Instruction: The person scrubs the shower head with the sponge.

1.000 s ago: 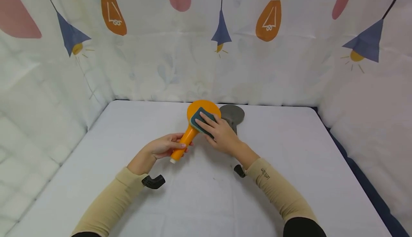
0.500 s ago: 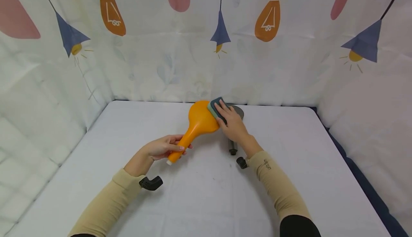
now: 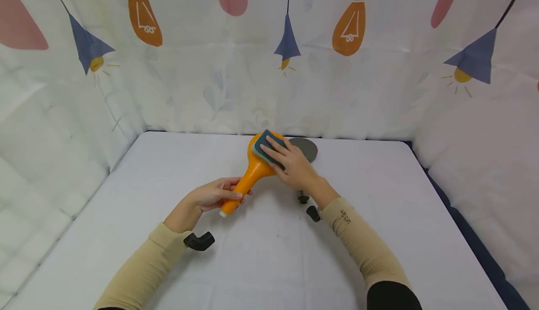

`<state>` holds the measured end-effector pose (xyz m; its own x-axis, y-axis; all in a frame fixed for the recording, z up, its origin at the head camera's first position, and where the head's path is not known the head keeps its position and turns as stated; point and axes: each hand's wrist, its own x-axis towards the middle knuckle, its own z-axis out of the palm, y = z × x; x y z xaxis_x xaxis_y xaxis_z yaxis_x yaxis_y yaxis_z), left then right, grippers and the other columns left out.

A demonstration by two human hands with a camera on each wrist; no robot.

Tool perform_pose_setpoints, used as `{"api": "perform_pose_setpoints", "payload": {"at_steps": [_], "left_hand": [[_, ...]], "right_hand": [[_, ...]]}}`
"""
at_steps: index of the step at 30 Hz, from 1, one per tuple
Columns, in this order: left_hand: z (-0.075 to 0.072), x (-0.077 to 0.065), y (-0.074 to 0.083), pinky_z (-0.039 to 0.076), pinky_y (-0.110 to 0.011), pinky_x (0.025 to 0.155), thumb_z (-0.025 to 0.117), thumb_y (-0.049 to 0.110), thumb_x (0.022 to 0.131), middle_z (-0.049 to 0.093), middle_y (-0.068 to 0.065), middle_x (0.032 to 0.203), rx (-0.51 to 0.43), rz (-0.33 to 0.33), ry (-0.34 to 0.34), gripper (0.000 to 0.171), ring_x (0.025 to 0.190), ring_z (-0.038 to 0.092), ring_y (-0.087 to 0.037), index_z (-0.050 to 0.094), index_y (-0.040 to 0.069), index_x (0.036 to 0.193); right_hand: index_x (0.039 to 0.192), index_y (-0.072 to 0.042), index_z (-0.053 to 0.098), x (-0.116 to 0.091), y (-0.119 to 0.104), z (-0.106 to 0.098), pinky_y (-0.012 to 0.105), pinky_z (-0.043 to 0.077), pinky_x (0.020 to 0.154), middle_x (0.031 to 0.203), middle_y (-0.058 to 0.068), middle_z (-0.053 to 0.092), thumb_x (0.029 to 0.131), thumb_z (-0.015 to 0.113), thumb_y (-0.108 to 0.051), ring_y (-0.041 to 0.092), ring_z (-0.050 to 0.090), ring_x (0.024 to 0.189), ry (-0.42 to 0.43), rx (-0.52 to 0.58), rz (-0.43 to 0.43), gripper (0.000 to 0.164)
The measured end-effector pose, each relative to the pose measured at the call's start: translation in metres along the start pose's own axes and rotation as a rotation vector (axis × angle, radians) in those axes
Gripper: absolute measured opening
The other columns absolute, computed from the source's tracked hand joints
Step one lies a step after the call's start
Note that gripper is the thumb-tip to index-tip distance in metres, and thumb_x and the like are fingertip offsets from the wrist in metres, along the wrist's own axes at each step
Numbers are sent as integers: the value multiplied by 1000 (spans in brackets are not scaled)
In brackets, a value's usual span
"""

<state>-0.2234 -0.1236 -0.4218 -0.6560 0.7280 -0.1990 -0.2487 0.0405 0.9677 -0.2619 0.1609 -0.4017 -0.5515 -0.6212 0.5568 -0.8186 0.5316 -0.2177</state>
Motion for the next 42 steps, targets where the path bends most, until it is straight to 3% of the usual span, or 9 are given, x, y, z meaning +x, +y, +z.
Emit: {"api": "perform_pose_setpoints", "payload": {"at_steps": [6,9,12,21,25,32,35,38,42], "left_hand": [[3,-1,4,51,-29,83,53,-1,102,63,-12,123,11,5,4,52,91,61,-16,33,-14,149],[4,-5,2,51,-29,84,55,-1,102,63,-16,124,13,3,17,52,91,61,-18,35,-12,149],[4,-6,1,52,-28,83,54,-1,102,62,-17,123,21,8,17,51,91,61,-18,36,-13,148],[5,-1,-4,51,-30,85,51,1,103,61,-17,122,27,10,-3,52,93,60,-19,32,-13,150],[3,0,-4,50,-29,83,51,-1,103,61,-15,123,31,11,3,51,93,59,-19,33,-14,148],[3,3,0,50,-28,82,53,-2,101,60,-21,128,50,35,-22,53,93,59,-18,32,-17,148],[4,4,2,50,-28,83,53,-3,101,59,-22,129,59,36,-22,52,94,59,-20,34,-15,148],[5,6,4,50,-29,83,52,-2,102,59,-19,127,59,35,-22,51,95,58,-22,34,-14,148],[6,9,6,50,-28,82,52,1,103,62,-13,122,45,36,-16,51,95,58,-22,34,-12,149]], "right_hand": [[156,-7,42,-7,25,-9,57,21,120,164,14,31,106,58,-17,44,29,148,14,95,303,54],[158,-9,39,-11,24,-7,60,22,119,165,13,28,107,57,-20,47,28,148,-5,103,367,56],[157,-9,41,-10,13,-4,65,25,115,164,13,30,105,60,-19,51,30,145,4,68,304,56],[149,-11,54,-5,-20,7,68,36,107,158,15,42,95,68,-12,55,41,136,-43,-55,-120,55],[149,-10,54,-2,-8,3,67,34,109,159,15,41,98,66,-12,54,37,140,-40,-21,-75,53],[156,-7,42,-10,26,-11,59,19,120,164,13,30,105,54,-15,46,26,149,27,102,309,53],[158,-7,39,-10,29,-13,60,18,120,165,13,27,107,51,-17,45,24,149,44,112,390,53],[156,-6,43,-5,20,-12,64,21,117,164,14,31,105,52,-16,49,27,147,72,77,337,52],[149,-6,53,4,-1,-8,68,29,112,158,17,41,101,60,-12,54,36,141,86,-2,108,49]]}}
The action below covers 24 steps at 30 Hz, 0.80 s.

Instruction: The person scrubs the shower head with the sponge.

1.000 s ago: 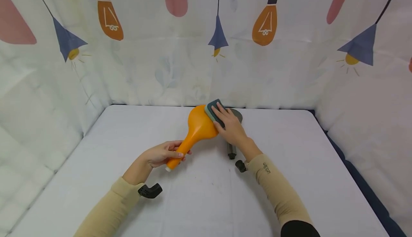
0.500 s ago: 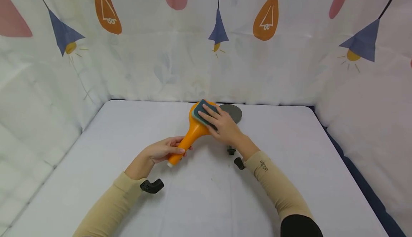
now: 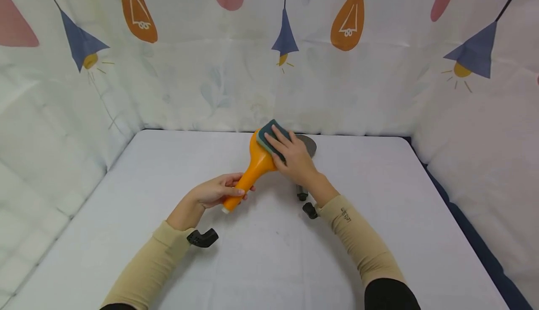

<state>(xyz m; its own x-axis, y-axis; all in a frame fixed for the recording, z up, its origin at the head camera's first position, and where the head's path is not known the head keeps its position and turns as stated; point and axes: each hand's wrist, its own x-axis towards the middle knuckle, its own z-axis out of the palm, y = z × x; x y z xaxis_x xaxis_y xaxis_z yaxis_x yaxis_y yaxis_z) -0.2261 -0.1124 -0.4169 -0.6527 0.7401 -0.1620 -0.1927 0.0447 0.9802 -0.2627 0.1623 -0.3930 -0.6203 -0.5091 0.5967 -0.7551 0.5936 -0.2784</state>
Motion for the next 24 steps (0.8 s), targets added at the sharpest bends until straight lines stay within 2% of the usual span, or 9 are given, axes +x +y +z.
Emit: {"api": "perform_pose_setpoints", "payload": {"at_steps": [3,5,7,10,13,16,19,24], "left_hand": [[0,3,2,51,-28,81,52,2,103,64,-7,118,-8,1,1,52,95,58,-22,34,-10,150],[1,5,3,51,-29,83,51,2,103,64,-6,119,-6,0,-5,53,95,58,-22,33,-10,151],[0,6,4,50,-29,83,51,2,103,63,-7,120,1,-2,-8,53,95,58,-20,33,-10,151],[-1,8,6,50,-29,83,51,1,103,62,-10,123,8,1,-13,52,95,59,-19,34,-10,151],[-2,9,7,51,-29,82,51,0,103,63,-7,120,13,11,-15,50,94,59,-20,36,-9,150],[-2,8,8,51,-29,80,52,1,103,65,-3,116,10,26,-16,49,95,58,-22,37,-9,149],[-3,7,8,51,-29,80,53,3,103,65,-1,114,11,49,-17,50,96,58,-24,37,-10,148],[-5,7,7,53,-29,80,53,4,103,65,-2,115,10,84,-12,49,96,60,-23,38,-12,147]], "right_hand": [[145,-8,59,3,-11,1,67,32,111,154,17,46,96,65,-11,54,42,136,-22,-47,-157,49],[143,-9,61,5,-12,-1,66,32,111,153,16,48,95,66,-11,52,43,137,-35,-44,-181,48],[143,-10,61,6,-8,-4,67,32,111,154,14,48,96,64,-11,51,41,139,-39,-20,-129,48],[146,-10,59,8,4,-12,67,28,113,157,12,44,98,60,-11,49,34,144,-24,46,30,48],[150,-10,54,8,15,-18,67,25,114,161,10,39,101,56,-12,50,30,146,6,75,180,49],[150,-9,52,7,20,-21,65,24,116,161,11,37,101,56,-12,50,28,146,42,85,236,50],[149,-7,54,6,19,-22,64,25,116,159,14,39,100,58,-11,51,31,144,80,74,197,49],[144,-6,59,12,7,-21,69,32,109,155,17,45,97,62,-7,51,38,139,123,25,52,48]]}}
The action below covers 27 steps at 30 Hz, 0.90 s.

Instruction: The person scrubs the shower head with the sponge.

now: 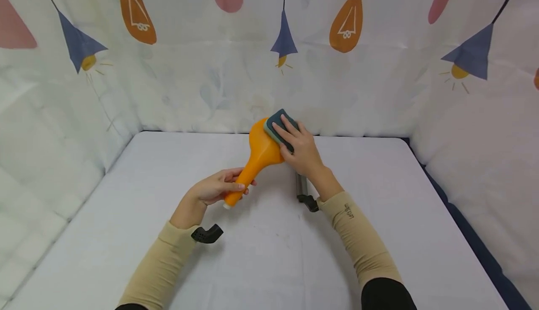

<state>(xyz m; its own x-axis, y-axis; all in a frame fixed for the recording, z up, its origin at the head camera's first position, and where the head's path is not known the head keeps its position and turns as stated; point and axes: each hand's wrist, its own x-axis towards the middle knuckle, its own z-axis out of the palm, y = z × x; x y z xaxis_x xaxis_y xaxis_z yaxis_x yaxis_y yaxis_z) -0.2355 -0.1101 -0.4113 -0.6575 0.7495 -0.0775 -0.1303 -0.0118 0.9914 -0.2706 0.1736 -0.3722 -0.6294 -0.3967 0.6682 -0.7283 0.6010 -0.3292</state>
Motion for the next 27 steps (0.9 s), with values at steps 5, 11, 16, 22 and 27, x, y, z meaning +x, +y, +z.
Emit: {"api": "perform_pose_setpoints", "payload": {"at_steps": [5,11,16,22,27], "left_hand": [[-1,-1,6,54,-28,80,52,4,103,65,-2,116,-6,4,17,50,93,61,-18,37,-10,148],[-4,-1,12,54,-28,79,51,3,103,65,-2,116,15,12,18,49,94,61,-20,37,-10,148],[-5,3,10,54,-29,81,53,4,104,65,-3,117,4,14,30,49,96,62,-22,38,-9,149],[-4,-4,7,55,-29,82,52,3,104,66,-2,116,-22,-35,75,52,95,63,-21,35,-8,152],[-3,-10,3,54,-29,82,51,3,104,66,-2,117,-41,-36,90,53,95,62,-19,33,-9,152]], "right_hand": [[140,-5,63,5,-12,3,65,32,111,152,20,48,94,66,-4,53,40,138,-7,-19,-137,46],[146,-6,57,7,3,-3,64,27,115,157,16,43,98,61,-8,49,33,144,-38,62,3,47],[150,-7,51,6,23,-6,61,23,118,161,13,37,102,59,-8,44,29,148,-17,108,181,49],[145,-3,57,2,5,13,64,28,114,155,19,43,98,63,-7,51,36,142,-24,36,-13,47],[139,-8,64,-4,-23,26,68,38,105,152,18,50,91,70,-7,54,42,135,-84,-17,-266,48]]}}
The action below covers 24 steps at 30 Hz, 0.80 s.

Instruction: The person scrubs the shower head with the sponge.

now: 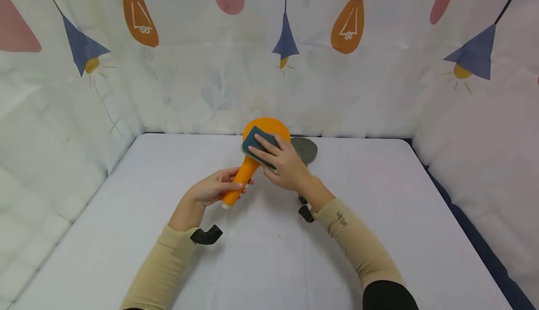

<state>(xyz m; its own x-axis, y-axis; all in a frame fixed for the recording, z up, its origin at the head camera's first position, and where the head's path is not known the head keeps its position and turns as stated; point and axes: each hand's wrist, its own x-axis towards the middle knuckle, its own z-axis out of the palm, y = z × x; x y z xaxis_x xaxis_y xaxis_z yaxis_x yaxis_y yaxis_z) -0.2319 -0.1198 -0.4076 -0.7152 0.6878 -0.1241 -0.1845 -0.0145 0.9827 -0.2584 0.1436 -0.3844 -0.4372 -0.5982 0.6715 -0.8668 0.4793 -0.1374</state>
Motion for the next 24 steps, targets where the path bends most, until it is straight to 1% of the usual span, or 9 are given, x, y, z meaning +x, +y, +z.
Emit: {"api": "perform_pose_setpoints", "payload": {"at_steps": [3,6,8,13,15,16,19,22,24], "left_hand": [[1,-3,-2,54,-28,82,50,3,104,65,-2,117,-12,-2,2,54,95,62,-19,31,-9,153],[2,-4,-2,54,-28,82,50,4,104,66,-1,116,-13,-3,0,54,95,62,-19,31,-9,153],[2,-4,-2,54,-28,82,50,4,104,66,-1,116,-8,1,0,53,96,61,-20,33,-9,152],[-1,-3,-2,54,-28,81,50,1,104,65,-2,115,8,19,4,49,94,60,-21,36,-11,148],[-2,-2,-2,54,-28,81,50,0,104,64,-2,116,10,27,3,48,94,60,-21,36,-11,148],[-2,-3,-1,54,-28,81,50,0,104,63,-2,116,9,31,1,48,94,60,-21,35,-12,148],[-2,-2,0,55,-29,83,49,0,104,62,-5,118,-7,43,-6,49,96,62,-19,34,-11,148],[-2,-1,0,55,-30,86,48,0,104,61,-10,121,-25,52,-7,50,98,65,-17,32,-12,150],[-2,0,-1,55,-32,88,46,0,104,61,-11,123,-42,54,-6,51,99,66,-16,30,-11,151]], "right_hand": [[138,-10,65,-1,-6,3,69,39,104,151,16,51,89,72,-6,53,44,134,-8,-3,-47,50],[138,-7,64,-7,0,4,68,36,107,151,18,50,89,71,-4,52,41,137,16,31,-9,50],[139,-5,63,-12,9,4,68,33,109,153,19,48,91,69,-4,52,38,140,42,63,61,49],[146,-1,55,-28,33,1,63,24,116,158,18,41,98,62,-3,48,31,146,129,166,325,49],[148,0,51,-31,38,0,62,22,118,159,18,38,99,60,-3,48,30,147,158,195,387,49],[148,1,51,-31,38,-1,63,22,118,159,19,38,100,60,-3,49,30,146,169,198,399,49],[146,2,52,-28,36,-1,66,24,115,157,21,39,99,60,-3,53,31,143,192,150,361,49],[142,2,57,-22,27,2,68,28,112,154,23,43,95,64,-3,55,36,140,202,71,244,48],[140,0,61,-17,20,5,68,32,109,152,23,46,93,66,-3,55,39,137,182,24,142,47]]}}
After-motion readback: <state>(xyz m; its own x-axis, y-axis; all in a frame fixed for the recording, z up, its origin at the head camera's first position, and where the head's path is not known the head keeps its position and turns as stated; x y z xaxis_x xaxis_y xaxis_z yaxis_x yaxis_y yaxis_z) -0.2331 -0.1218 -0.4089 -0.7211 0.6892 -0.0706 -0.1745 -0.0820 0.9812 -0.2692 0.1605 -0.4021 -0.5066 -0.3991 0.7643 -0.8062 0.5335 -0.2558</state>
